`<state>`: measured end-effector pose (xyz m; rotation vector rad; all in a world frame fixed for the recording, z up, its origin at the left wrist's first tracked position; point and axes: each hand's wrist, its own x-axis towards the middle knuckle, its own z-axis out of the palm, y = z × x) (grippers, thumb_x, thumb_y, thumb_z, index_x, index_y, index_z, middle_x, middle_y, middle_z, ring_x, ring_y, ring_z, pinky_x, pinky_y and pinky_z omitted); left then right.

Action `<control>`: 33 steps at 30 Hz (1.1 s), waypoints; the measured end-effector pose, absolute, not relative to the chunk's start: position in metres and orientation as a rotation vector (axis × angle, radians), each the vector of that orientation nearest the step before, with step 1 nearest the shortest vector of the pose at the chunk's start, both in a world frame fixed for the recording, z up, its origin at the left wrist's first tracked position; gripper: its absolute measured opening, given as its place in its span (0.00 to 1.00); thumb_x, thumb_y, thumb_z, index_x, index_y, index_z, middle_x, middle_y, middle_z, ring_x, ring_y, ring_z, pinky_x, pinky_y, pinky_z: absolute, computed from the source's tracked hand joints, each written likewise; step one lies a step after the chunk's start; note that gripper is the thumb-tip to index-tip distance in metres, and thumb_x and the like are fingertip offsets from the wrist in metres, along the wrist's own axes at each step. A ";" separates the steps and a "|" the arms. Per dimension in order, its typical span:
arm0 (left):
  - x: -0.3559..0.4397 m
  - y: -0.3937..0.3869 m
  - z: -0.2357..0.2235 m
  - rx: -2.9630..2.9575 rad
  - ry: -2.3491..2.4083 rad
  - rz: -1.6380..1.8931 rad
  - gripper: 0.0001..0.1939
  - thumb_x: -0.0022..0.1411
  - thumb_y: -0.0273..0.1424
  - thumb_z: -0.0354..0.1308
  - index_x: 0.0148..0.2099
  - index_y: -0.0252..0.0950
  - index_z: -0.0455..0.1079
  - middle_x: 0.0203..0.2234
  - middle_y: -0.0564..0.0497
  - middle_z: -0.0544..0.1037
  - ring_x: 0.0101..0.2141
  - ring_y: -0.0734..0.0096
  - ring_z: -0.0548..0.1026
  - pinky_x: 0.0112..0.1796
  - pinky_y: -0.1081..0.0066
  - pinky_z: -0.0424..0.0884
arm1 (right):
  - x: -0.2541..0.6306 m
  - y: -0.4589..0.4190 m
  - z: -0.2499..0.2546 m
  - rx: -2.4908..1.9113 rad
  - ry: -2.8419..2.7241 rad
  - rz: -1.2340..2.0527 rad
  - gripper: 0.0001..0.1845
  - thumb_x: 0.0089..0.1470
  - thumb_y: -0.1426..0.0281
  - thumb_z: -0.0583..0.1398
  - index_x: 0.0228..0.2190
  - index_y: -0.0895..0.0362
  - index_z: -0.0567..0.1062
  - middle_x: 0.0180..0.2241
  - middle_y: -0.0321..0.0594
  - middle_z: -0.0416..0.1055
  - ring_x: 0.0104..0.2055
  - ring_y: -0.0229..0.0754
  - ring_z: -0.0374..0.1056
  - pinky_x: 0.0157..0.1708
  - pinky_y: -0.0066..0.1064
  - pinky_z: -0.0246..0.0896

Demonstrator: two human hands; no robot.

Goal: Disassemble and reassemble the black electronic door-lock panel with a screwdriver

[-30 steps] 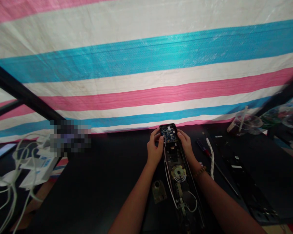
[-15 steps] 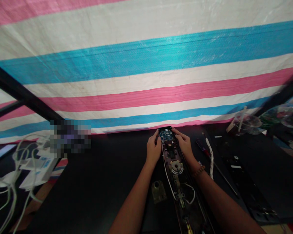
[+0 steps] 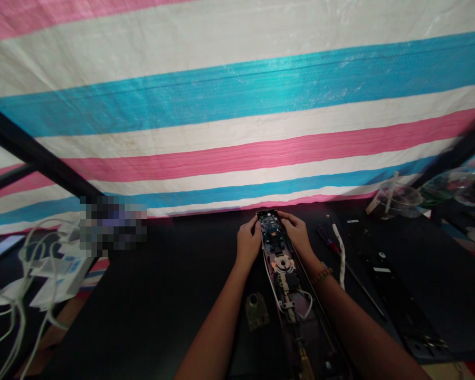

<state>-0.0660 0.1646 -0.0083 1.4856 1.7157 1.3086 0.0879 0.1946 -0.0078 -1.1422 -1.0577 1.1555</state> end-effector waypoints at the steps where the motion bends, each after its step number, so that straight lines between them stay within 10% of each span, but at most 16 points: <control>1: -0.066 0.164 -0.008 1.478 1.713 1.318 0.21 0.66 0.35 0.53 0.56 0.32 0.74 0.48 0.39 0.80 0.47 0.57 0.78 0.52 0.56 0.70 | 0.088 0.194 -0.007 -1.140 -1.058 1.157 0.18 0.46 0.64 0.61 0.38 0.58 0.82 0.38 0.45 0.81 0.40 0.48 0.75 0.41 0.39 0.70; 20: -0.060 0.155 -0.001 1.441 1.558 1.400 0.27 0.68 0.42 0.51 0.65 0.36 0.65 0.46 0.43 0.81 0.36 0.65 0.78 0.40 0.66 0.74 | 0.090 0.190 -0.001 -1.035 -1.021 1.174 0.22 0.50 0.58 0.62 0.42 0.58 0.80 0.43 0.46 0.80 0.45 0.50 0.74 0.47 0.41 0.68; 33: -0.059 0.145 0.010 1.650 1.386 1.529 0.27 0.70 0.42 0.47 0.68 0.39 0.60 0.57 0.42 0.74 0.54 0.61 0.73 0.54 0.61 0.67 | 0.090 0.181 0.008 -0.879 -1.028 1.140 0.21 0.55 0.59 0.60 0.48 0.55 0.77 0.53 0.44 0.75 0.55 0.48 0.69 0.57 0.42 0.62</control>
